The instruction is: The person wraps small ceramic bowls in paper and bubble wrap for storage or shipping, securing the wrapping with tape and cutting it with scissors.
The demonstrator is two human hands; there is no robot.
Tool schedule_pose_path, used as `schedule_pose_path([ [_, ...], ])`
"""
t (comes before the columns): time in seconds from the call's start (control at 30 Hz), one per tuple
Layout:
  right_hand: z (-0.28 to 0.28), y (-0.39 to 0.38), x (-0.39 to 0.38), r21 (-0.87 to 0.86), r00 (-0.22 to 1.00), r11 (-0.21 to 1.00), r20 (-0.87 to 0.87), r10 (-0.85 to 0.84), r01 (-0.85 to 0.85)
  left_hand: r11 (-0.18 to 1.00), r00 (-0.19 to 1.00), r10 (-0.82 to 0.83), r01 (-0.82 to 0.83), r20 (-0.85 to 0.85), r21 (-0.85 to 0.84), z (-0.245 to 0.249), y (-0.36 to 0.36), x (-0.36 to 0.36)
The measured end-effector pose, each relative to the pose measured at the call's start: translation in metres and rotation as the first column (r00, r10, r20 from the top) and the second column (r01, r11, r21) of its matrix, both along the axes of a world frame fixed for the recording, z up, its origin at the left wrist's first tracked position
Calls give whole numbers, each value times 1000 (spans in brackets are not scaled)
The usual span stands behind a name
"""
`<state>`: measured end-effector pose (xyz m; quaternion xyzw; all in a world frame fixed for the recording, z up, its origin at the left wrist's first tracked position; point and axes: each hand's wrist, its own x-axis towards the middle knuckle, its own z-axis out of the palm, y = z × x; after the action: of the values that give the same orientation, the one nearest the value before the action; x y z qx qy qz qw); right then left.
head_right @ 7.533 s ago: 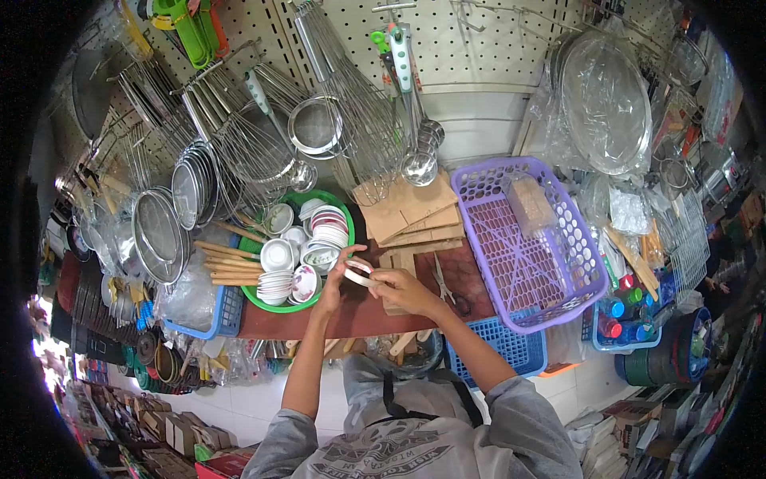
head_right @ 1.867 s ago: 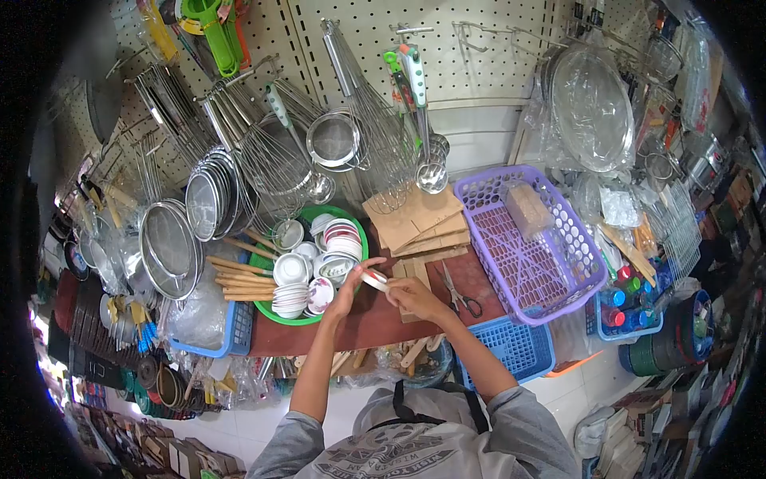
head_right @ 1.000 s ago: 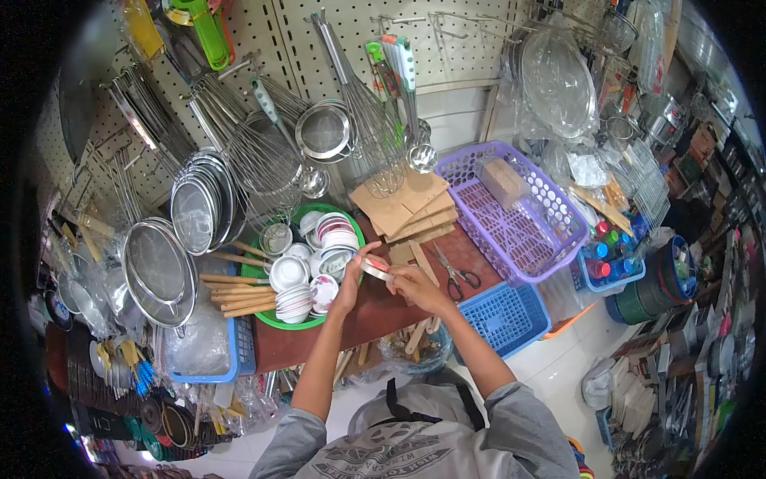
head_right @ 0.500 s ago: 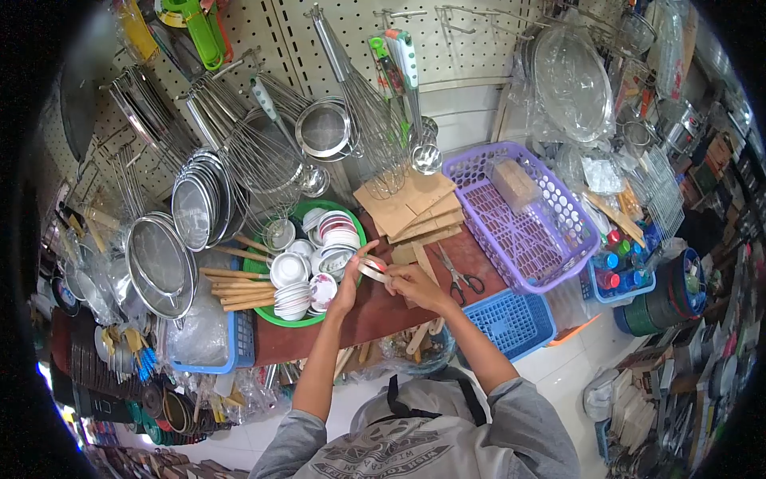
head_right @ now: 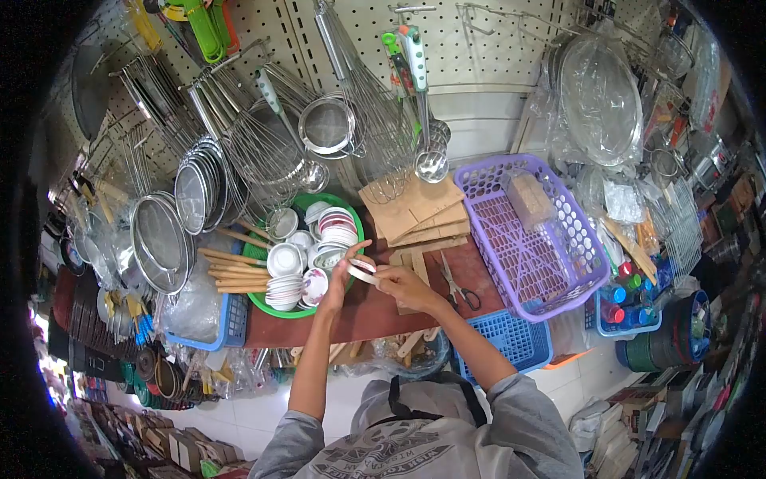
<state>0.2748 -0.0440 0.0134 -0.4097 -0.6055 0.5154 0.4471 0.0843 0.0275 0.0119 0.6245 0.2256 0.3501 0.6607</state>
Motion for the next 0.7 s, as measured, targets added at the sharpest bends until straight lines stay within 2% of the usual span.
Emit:
schedule_pose_path([
  [0.03,0,0,0,13,998,999,40,-45,44,998,998,20,-17,-54,57,-2,-1,1],
  [0.1,-2,3,7,-62,999,998,40,18,-16,984,986,66,-39,-154,173,-2,-3,5],
  [0.23,10,-1,11,-226,994,970,-86,71,-89,998,992,66,-63,-107,31,6,-6,7],
  [0.3,7,1,14,-174,992,978,-69,106,-116,997,1000,17,-19,-18,-77,3,-4,4],
  [0.4,8,2,16,-99,997,992,21,80,-78,997,1000,3,-1,30,-79,2,-4,5],
  [0.43,9,2,16,-73,997,996,62,55,-50,1000,998,24,-23,-66,7,2,-4,5],
  [0.5,4,4,16,-105,998,993,30,59,-56,982,965,83,-37,-248,183,1,-5,6],
  [0.53,2,5,17,-120,998,991,14,60,-58,989,965,69,-32,-252,147,-4,-2,5],
  [0.63,4,5,17,-163,997,983,-15,78,-79,993,989,77,-65,-129,96,-14,5,2],
  [0.7,13,5,16,-118,995,988,-32,96,-99,998,999,30,-32,-27,-51,-12,3,1],
])
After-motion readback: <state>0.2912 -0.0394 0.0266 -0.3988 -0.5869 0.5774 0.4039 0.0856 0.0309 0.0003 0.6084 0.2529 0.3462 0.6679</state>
